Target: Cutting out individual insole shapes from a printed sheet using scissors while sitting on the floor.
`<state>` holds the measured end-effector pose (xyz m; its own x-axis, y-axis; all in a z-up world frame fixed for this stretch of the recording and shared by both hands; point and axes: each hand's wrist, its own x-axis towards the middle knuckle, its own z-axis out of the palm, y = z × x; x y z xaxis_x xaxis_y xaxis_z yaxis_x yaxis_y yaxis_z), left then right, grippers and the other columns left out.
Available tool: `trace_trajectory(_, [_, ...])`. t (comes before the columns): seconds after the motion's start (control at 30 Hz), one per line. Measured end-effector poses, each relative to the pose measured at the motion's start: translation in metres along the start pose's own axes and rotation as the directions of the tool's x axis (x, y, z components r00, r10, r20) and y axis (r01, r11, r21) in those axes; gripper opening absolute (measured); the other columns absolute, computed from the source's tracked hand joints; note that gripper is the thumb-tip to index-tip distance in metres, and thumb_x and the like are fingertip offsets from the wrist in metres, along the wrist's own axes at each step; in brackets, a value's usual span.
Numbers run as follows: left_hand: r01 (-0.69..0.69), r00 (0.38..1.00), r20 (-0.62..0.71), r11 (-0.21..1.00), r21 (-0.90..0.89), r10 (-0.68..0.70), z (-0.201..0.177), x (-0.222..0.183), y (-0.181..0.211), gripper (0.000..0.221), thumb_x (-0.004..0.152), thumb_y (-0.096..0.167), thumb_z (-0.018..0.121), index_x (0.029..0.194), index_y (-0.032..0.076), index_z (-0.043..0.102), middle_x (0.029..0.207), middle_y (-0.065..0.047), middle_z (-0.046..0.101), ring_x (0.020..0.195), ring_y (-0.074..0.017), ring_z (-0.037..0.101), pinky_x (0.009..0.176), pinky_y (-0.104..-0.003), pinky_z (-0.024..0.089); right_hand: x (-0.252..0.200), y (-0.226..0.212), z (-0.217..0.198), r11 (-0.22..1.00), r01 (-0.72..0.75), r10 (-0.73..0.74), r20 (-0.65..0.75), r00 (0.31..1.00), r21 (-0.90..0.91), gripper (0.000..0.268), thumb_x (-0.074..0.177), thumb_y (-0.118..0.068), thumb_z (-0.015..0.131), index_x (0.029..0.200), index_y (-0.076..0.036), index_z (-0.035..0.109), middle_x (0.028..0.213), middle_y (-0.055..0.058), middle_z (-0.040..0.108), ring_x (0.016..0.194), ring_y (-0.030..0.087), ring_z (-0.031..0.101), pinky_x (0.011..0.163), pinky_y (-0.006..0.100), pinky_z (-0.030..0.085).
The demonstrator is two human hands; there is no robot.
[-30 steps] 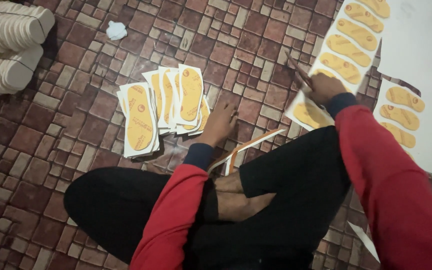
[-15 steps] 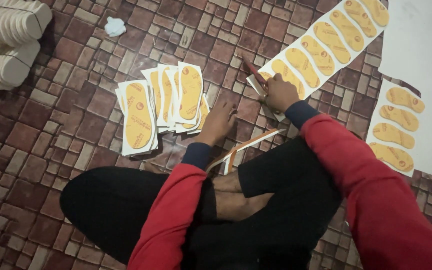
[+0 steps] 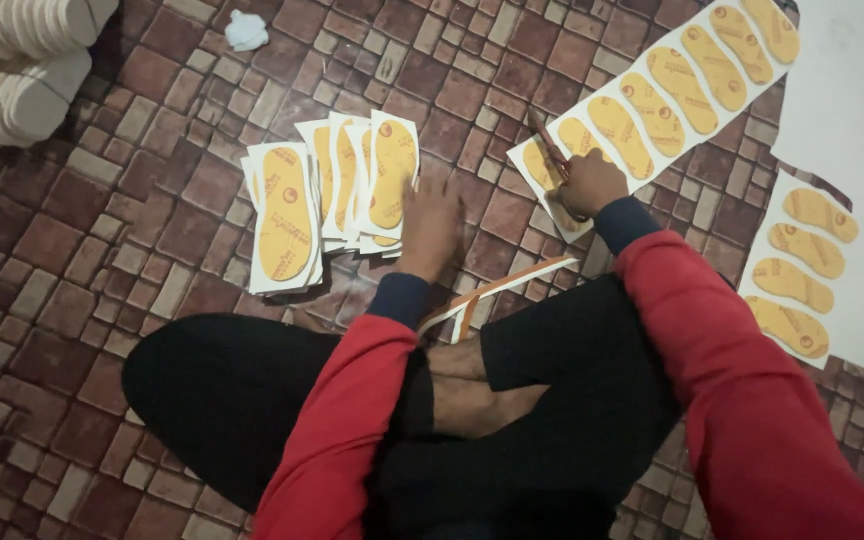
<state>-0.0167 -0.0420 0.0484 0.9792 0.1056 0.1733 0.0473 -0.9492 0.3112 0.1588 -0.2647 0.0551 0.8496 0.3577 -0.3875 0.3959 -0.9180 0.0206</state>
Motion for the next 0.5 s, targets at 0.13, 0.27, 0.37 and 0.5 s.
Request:
trace_trajectory(0.13, [0.209,0.977,-0.071,0.972,0.109,-0.202,-0.012,0.002,-0.016,0.057,0.092,0.009,0.065,0.147,0.008,0.051,0.161,-0.021,0.038,0.152,-0.035,0.027,0.119,-0.064,0.011,-0.001,0.0,0.005,0.999,0.035,-0.034,0.016,0.999,-0.036,0.051,0.087,-0.03,0.06,0.124,0.003,0.066,0.115,0.025,0.058,0.1,0.059,0.066,0.086,0.064,0.054])
trace_trajectory(0.27, [0.406,0.901,0.077,0.892,0.201,-0.427,-0.012,-0.005,-0.026,0.067,0.097,0.027,0.065,0.158,0.021,0.038,0.17,-0.015,0.011,0.156,-0.0337,0.01,0.116,-0.064,0.024,0.011,0.006,0.019,0.998,0.055,-0.055,-0.021,0.998,-0.029,0.051,0.087,-0.031,0.059,0.125,0.002,0.066,0.115,0.024,0.059,0.099,0.058,0.066,0.085,0.063,0.054])
trace_trajectory(0.37, [0.462,0.866,0.09,0.856,0.234,-0.492,-0.021,-0.007,-0.027,0.076,0.096,0.038,0.065,0.162,0.022,0.03,0.171,-0.016,0.005,0.157,-0.0346,0.005,0.116,-0.065,0.02,0.02,0.013,0.028,0.998,0.063,-0.063,-0.024,0.998,-0.012,0.05,0.088,-0.03,0.056,0.125,0.001,0.066,0.114,0.024,0.059,0.099,0.058,0.067,0.085,0.063,0.054])
trace_trajectory(0.5, [0.477,0.861,0.082,0.853,0.212,-0.502,-0.014,-0.01,-0.03,0.106,0.083,0.051,0.076,0.165,0.02,0.017,0.17,-0.019,-0.006,0.156,-0.0404,-0.007,0.116,-0.073,0.007,0.019,0.012,0.029,0.997,0.08,-0.08,-0.044,0.996,-0.004,0.049,0.09,-0.032,0.054,0.126,-0.002,0.065,0.115,0.023,0.057,0.097,0.058,0.067,0.085,0.063,0.054])
